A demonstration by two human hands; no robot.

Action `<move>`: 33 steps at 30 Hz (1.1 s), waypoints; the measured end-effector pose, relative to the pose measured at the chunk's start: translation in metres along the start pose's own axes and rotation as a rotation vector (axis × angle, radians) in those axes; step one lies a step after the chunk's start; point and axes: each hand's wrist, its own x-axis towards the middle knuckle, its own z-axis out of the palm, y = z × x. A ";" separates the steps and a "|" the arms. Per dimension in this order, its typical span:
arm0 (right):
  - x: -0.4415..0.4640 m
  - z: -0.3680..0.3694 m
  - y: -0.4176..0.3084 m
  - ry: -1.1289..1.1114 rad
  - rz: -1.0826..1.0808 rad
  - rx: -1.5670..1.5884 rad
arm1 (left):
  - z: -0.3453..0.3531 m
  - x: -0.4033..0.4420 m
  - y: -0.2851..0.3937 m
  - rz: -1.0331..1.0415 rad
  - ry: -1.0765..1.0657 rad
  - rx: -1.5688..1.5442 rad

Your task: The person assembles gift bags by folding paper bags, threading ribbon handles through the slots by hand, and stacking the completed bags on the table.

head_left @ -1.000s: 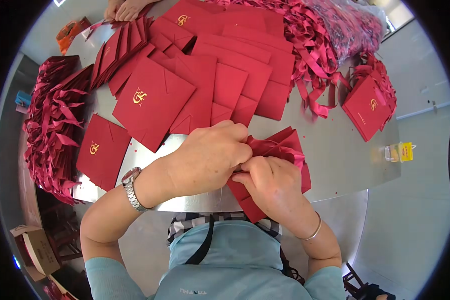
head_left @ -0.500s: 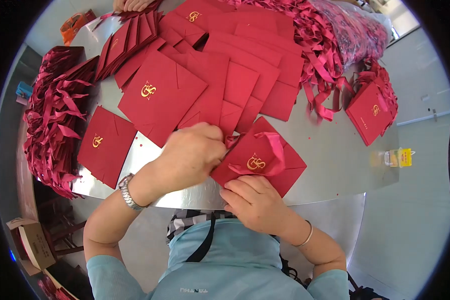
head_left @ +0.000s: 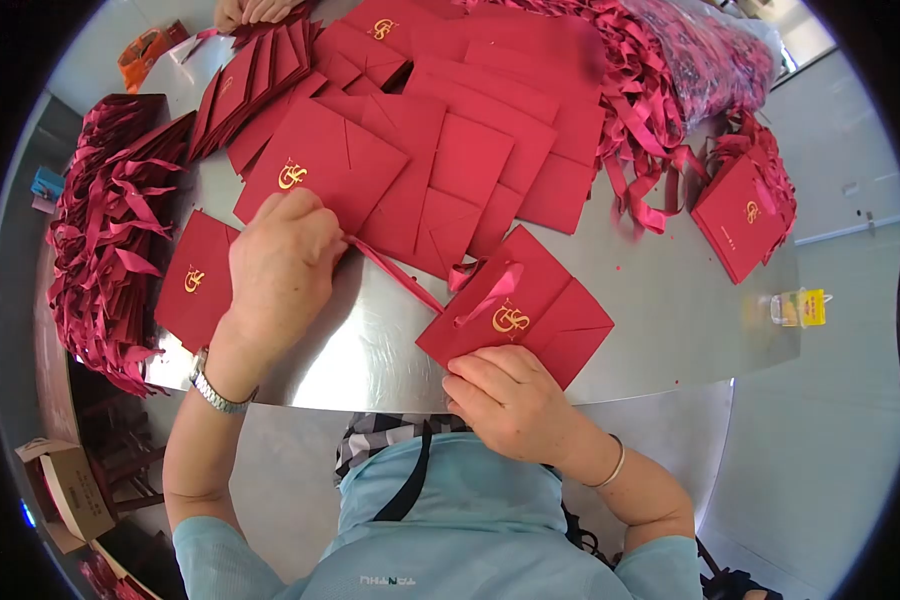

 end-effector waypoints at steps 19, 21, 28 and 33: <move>-0.017 0.004 -0.004 0.153 -0.190 -0.230 | 0.017 0.020 0.081 -0.230 -0.381 -0.856; -0.018 0.005 -0.003 0.190 -0.194 -0.213 | 0.024 0.027 0.073 -0.252 -0.452 -0.933; -0.018 0.005 -0.004 0.376 -0.129 -0.255 | 0.015 0.043 0.067 -0.378 -0.732 -0.941; -0.003 -0.002 -0.007 0.142 0.282 -0.195 | 0.023 0.050 0.061 0.241 -0.171 -0.187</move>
